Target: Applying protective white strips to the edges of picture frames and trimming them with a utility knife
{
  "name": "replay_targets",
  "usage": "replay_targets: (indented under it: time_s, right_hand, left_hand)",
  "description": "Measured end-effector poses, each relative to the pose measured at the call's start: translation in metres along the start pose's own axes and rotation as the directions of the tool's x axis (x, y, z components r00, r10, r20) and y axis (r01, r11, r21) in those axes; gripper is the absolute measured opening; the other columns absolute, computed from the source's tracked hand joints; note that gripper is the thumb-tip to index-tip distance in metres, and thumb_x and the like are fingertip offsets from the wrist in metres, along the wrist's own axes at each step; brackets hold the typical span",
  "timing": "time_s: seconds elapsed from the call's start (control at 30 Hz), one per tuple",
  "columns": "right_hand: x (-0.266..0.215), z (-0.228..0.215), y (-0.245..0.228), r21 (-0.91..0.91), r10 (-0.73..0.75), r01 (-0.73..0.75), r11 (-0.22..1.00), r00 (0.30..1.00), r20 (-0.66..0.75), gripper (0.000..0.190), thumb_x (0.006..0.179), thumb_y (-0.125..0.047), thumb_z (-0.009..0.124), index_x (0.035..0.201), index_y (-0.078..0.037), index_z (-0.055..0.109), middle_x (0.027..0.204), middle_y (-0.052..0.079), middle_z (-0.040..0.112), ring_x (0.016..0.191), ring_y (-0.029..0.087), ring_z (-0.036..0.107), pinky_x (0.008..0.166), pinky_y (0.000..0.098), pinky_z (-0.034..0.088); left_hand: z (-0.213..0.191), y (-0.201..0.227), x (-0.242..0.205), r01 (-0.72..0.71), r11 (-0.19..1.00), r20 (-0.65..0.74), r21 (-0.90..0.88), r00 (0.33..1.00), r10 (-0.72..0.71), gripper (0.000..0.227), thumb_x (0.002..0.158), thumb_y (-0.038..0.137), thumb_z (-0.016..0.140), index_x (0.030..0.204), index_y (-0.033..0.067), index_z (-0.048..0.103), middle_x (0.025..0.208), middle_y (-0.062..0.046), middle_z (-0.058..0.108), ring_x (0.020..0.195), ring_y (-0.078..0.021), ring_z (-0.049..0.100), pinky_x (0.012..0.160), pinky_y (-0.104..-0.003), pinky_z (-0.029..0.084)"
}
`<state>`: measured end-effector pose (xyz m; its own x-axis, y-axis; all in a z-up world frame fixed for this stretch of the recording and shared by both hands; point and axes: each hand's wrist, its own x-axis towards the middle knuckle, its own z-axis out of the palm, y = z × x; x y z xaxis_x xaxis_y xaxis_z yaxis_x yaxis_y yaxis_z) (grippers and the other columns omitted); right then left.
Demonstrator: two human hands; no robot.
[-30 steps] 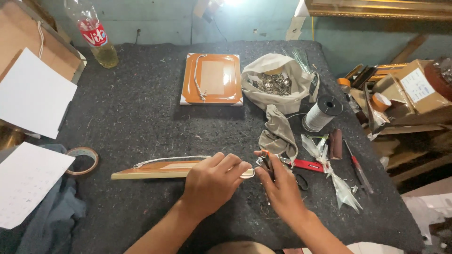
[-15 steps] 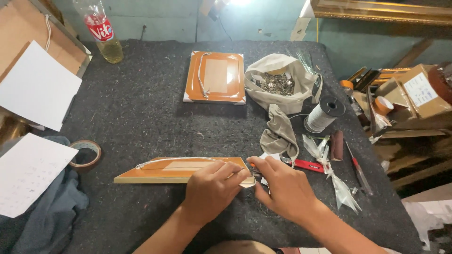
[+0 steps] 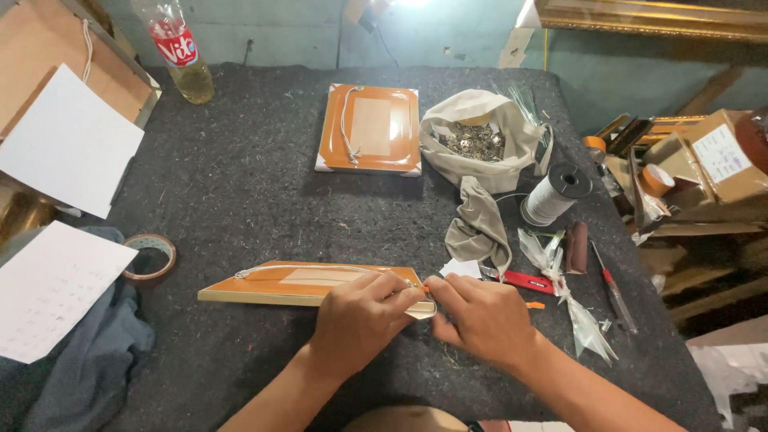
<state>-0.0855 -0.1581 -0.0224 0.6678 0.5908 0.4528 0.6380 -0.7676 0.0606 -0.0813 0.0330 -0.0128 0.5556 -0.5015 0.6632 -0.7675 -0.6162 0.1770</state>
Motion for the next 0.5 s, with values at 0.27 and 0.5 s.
replay_targets:
  time_s: [0.27,0.5]
  right_hand:
    - [0.011,0.016,0.011,0.773,0.417,-0.473,0.424,0.859,0.297,0.030,0.065,-0.018,0.053,0.095,-0.013,0.055,0.060,-0.002,0.045,0.048,0.009,0.040,0.045,0.0214,0.034]
    - [0.021,0.042,0.029,0.879,0.545,-0.400,-0.259,0.691,0.475,0.021,0.075,-0.029,0.040,0.065,-0.011,0.038,0.052,-0.003,0.021,0.044,0.007,0.021,0.034,0.0180,0.013]
  left_hand:
    - [-0.006,-0.024,0.017,0.021,0.989,0.076,-0.148,0.997,-0.009,0.015,0.075,0.026,0.063,0.087,0.0184,0.058,0.070,0.002,0.053,0.064,-0.0179,0.057,0.053,-0.030,0.044]
    - [-0.010,-0.044,0.047,0.100,0.922,0.079,-0.374,0.994,-0.075,0.015,0.078,0.030,0.060,0.068,0.0184,0.057,0.068,0.004,0.058,0.060,-0.0206,0.060,0.050,-0.028,0.047]
